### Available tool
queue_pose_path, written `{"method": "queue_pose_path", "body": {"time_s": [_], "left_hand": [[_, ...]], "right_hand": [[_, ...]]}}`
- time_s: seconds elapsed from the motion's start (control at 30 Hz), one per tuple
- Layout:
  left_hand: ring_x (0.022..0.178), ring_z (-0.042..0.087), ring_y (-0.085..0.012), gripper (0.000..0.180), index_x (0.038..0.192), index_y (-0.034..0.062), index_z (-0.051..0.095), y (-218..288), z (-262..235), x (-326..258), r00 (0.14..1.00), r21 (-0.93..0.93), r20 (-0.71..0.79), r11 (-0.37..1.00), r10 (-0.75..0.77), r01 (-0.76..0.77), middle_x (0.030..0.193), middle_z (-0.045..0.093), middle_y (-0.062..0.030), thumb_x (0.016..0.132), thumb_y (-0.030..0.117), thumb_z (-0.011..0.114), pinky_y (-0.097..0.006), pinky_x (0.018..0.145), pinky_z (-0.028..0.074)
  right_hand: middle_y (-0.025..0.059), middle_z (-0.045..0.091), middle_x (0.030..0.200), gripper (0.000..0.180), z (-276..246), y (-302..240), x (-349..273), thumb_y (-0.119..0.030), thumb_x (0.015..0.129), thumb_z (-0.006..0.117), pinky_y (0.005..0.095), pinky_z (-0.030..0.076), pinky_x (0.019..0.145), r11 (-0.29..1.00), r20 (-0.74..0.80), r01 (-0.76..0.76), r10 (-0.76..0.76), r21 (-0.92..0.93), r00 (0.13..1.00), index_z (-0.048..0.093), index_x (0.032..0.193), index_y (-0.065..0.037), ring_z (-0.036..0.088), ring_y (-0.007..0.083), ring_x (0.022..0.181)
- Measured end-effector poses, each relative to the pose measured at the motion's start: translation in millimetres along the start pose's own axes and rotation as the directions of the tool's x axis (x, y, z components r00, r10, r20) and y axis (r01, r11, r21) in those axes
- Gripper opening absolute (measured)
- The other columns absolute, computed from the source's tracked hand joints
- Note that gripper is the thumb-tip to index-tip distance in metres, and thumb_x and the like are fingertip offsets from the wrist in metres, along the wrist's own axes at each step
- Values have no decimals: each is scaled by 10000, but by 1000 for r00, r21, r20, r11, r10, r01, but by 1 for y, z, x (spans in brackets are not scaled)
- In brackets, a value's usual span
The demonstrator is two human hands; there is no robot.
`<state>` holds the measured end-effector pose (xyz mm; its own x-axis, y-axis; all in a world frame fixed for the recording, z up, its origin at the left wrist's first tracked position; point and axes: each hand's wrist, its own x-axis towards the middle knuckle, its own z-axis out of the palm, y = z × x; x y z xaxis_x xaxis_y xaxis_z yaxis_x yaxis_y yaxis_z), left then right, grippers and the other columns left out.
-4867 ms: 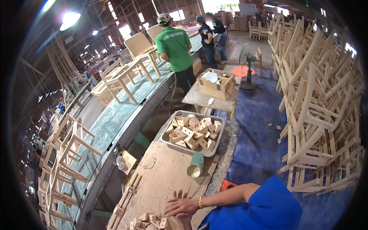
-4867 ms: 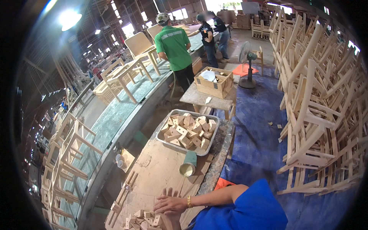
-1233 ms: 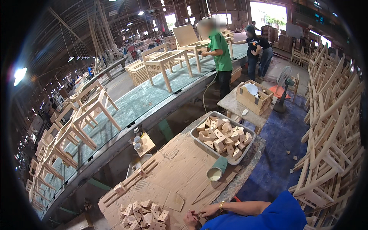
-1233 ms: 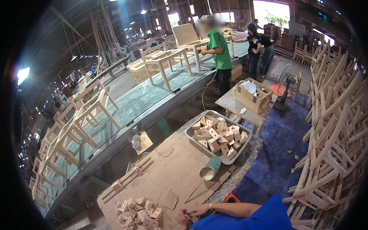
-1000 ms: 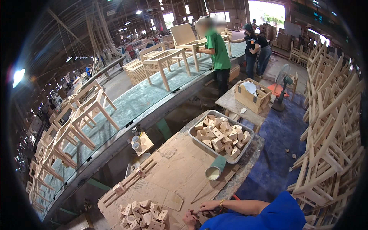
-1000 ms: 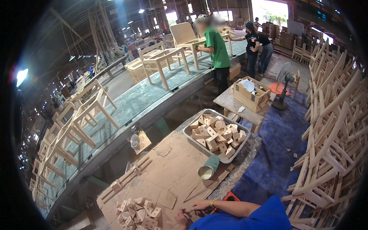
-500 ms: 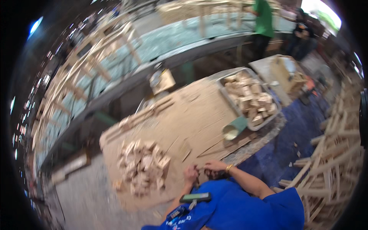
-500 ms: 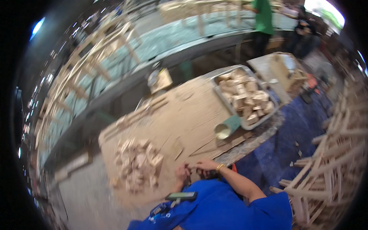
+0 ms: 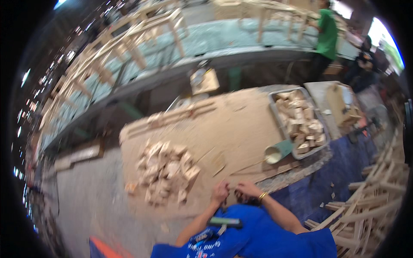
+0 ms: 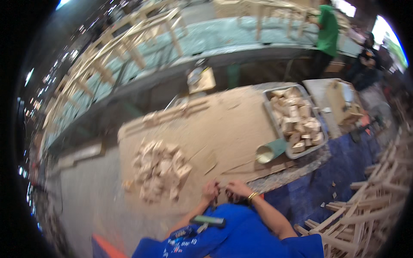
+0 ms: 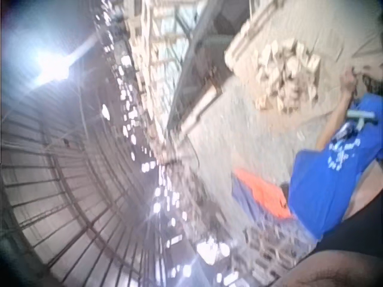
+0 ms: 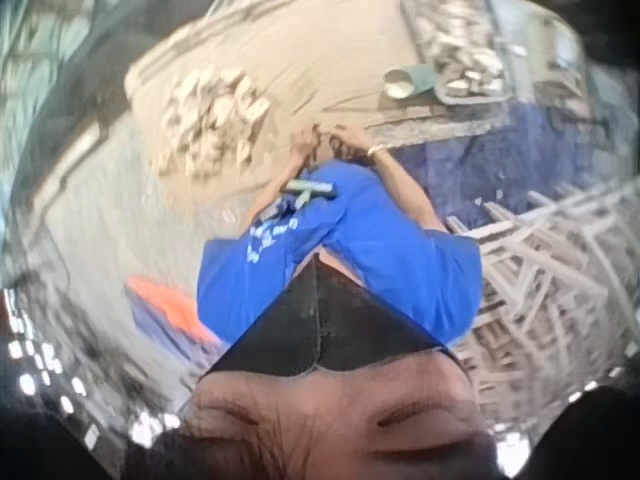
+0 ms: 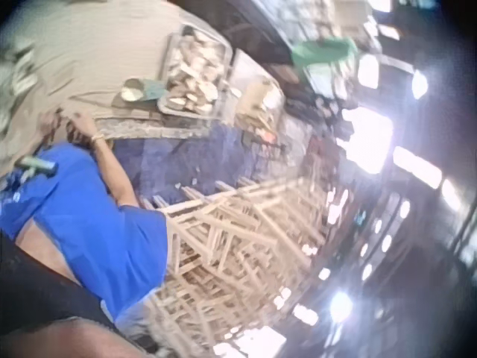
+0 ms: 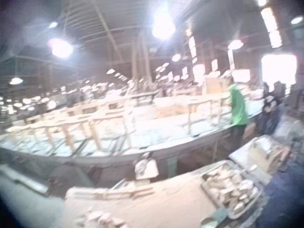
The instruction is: The person applies glue to small wooden blocks using a brush and a small container. They pick up individual blocks from a pile, apply the adhesive to specific surfaces, and place the treated pieces into a metal tray. The process is repetitive and performed one piece at a time in a workshop setting.
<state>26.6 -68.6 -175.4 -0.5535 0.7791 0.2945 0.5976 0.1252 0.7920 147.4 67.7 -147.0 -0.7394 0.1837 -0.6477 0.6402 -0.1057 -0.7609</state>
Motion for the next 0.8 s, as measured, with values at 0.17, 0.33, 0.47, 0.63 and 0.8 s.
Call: {"method": "queue_pose_path", "body": {"time_s": [0.17,0.33,0.47,0.63,0.8], "left_hand": [[443,549,-149,286,843,-21,608,-3,2,-7,863,-440,182,746,-471,500,597,592,-86,909,197,436,-281,429,426],[399,521,-117,392,831,-70,612,-6,5,-7,874,-495,180,727,-451,477,594,599,-99,939,242,400,-245,397,404],[404,525,-117,388,831,-71,613,-10,6,-10,880,-481,187,740,-436,469,592,599,-100,936,238,404,-243,398,405],[403,523,-116,399,817,-68,612,-15,8,-15,878,-481,180,738,-444,473,589,594,-91,939,246,399,-248,396,407],[422,539,-150,368,857,-52,606,-17,13,-14,863,-475,207,724,-462,501,623,606,-114,932,248,407,-253,373,392]], "right_hand": [[67,611,663,256,-3,2,7,-254,911,456,264,442,375,998,92,58,-57,-7,994,545,897,-15,564,136,441],[70,628,682,292,-3,-3,4,-272,907,462,265,445,395,999,85,42,-41,-18,996,577,906,-4,567,137,451],[59,613,668,288,0,2,7,-280,913,473,261,440,382,1000,85,6,-6,5,996,583,889,-15,556,126,449],[55,624,672,303,-1,0,4,-303,909,476,263,440,388,999,90,29,-27,-16,996,585,885,-21,564,131,459],[45,629,671,289,-5,2,3,-303,907,464,273,447,398,996,100,68,-62,-55,993,588,915,-42,574,139,458]]}}
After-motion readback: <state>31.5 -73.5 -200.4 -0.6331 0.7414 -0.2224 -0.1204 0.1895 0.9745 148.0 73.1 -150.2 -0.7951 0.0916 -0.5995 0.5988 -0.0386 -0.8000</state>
